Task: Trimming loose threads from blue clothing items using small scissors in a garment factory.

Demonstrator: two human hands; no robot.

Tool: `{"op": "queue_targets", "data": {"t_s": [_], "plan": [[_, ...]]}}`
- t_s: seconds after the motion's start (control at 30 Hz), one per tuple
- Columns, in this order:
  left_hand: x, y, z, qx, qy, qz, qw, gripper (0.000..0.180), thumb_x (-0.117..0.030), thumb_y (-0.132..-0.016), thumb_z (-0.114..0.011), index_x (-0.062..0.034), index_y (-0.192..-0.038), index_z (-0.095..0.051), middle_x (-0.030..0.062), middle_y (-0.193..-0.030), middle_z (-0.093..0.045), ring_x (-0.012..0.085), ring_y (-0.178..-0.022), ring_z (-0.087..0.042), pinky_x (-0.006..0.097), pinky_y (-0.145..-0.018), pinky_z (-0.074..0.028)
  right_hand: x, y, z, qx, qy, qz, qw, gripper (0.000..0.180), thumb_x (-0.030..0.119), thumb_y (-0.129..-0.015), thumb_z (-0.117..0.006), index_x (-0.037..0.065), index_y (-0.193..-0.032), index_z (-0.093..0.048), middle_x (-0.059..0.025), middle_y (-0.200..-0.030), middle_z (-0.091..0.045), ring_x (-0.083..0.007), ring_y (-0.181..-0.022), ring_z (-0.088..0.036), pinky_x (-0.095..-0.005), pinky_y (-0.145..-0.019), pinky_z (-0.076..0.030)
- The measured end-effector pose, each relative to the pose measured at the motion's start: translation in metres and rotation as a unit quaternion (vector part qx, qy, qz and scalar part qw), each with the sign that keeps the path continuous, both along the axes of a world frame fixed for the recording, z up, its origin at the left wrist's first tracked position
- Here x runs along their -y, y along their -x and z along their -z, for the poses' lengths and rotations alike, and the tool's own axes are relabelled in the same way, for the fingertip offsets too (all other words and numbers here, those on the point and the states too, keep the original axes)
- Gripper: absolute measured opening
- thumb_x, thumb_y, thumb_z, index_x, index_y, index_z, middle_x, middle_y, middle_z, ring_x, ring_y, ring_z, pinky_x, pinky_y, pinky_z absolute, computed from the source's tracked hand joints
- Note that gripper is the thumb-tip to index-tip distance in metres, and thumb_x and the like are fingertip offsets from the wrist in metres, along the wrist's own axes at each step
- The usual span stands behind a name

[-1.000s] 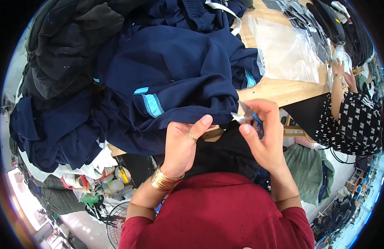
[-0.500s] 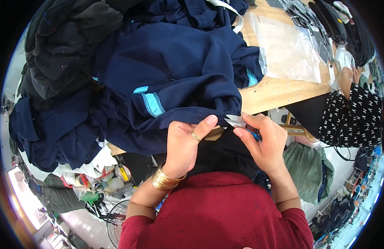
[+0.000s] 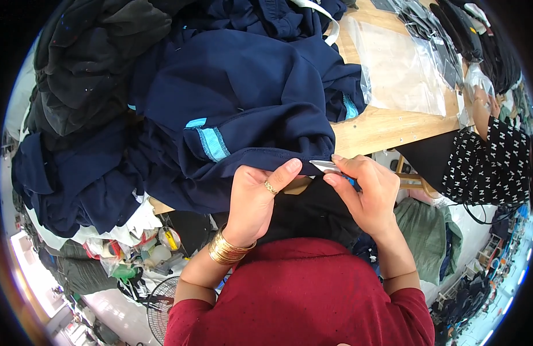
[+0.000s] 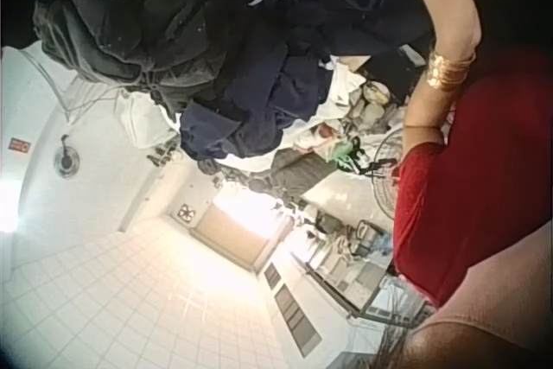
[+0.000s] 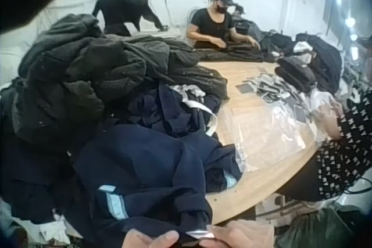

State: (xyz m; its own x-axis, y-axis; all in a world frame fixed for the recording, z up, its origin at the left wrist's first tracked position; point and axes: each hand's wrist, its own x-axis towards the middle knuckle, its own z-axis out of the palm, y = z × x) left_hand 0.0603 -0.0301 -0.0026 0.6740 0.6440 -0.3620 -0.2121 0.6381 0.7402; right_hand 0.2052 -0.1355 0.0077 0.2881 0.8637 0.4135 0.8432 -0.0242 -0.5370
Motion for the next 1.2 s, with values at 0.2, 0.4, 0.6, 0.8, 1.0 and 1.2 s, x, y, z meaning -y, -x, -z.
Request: {"op": "queue_targets", "data": {"t_s": [0.2,0.4,0.6,0.8,1.0,1.2], "plan": [[-0.001,0.008,0.007,0.031,0.004,-0.004,1.000,0.015,-0.010,-0.087,-0.058,0.0024,-0.094,-0.063,0.0086,-0.092,-0.065,0.0138,-0.083,-0.061,0.027,-0.079,-0.048,-0.010,-0.014,0.016,-0.403,-0.052,0.096,0.909,0.029,0.020,-0.084,-0.062,0.002,-0.102,-0.050,0.0018,-0.066,-0.049,-0.0050,-0.051,-0.042,-0.0184,-0.048,-0.036],[0.011,0.019,0.029,0.001,0.061,0.089,0.994,0.024,-0.016,-0.091,-0.051,0.0008,-0.106,-0.058,0.0100,-0.104,-0.062,0.0176,-0.094,-0.060,0.033,-0.084,-0.047,-0.005,-0.004,0.053,-0.781,0.101,0.060,0.614,0.025,0.030,-0.087,-0.058,0.006,-0.083,-0.054,0.0026,-0.059,-0.051,-0.0014,-0.037,-0.029,-0.0183,-0.036,-0.019],[-0.005,0.032,0.017,-0.075,-0.127,0.329,0.933,0.020,-0.012,-0.091,-0.052,-0.0003,-0.105,-0.059,0.0094,-0.098,-0.063,0.0128,-0.084,-0.062,0.023,-0.068,-0.049,-0.015,-0.008,0.026,-0.648,0.055,0.063,0.757,0.018,0.009,-0.076,-0.071,0.005,-0.085,-0.056,0.0065,-0.062,-0.048,-0.0010,-0.050,-0.040,-0.0175,-0.045,-0.029],[-0.055,-0.012,-0.002,-0.158,-0.617,0.096,0.765,0.037,-0.013,-0.075,-0.066,-0.0069,-0.110,-0.057,0.0095,-0.111,-0.059,0.0279,-0.099,-0.053,0.033,-0.088,-0.040,-0.015,-0.009,-0.001,-0.542,0.116,-0.042,0.832,0.017,0.002,-0.069,-0.074,0.001,-0.082,-0.063,0.0025,-0.075,-0.058,-0.0032,-0.063,-0.047,-0.0180,-0.054,-0.035],[-0.069,0.012,-0.013,-0.075,-0.437,0.100,0.891,0.015,0.003,-0.072,-0.063,-0.0009,-0.086,-0.058,0.0015,-0.083,-0.057,0.0108,-0.077,-0.055,0.022,-0.071,-0.043,-0.003,-0.018,0.004,-0.304,0.142,-0.021,0.942,0.021,0.008,-0.071,-0.069,0.002,-0.089,-0.061,-0.0051,-0.072,-0.054,-0.0146,-0.064,-0.052,-0.0253,-0.061,-0.042],[-0.128,0.091,-0.036,-0.069,-0.308,-0.293,0.902,0.030,0.000,-0.080,-0.043,-0.0009,-0.107,-0.055,0.0069,-0.109,-0.057,0.0139,-0.099,-0.054,0.026,-0.090,-0.041,0.015,-0.059,0.053,-0.164,0.032,0.180,0.970,0.014,0.007,-0.075,-0.065,0.003,-0.087,-0.061,-0.0086,-0.079,-0.061,-0.0211,-0.074,-0.060,-0.0310,-0.070,-0.045]]}}
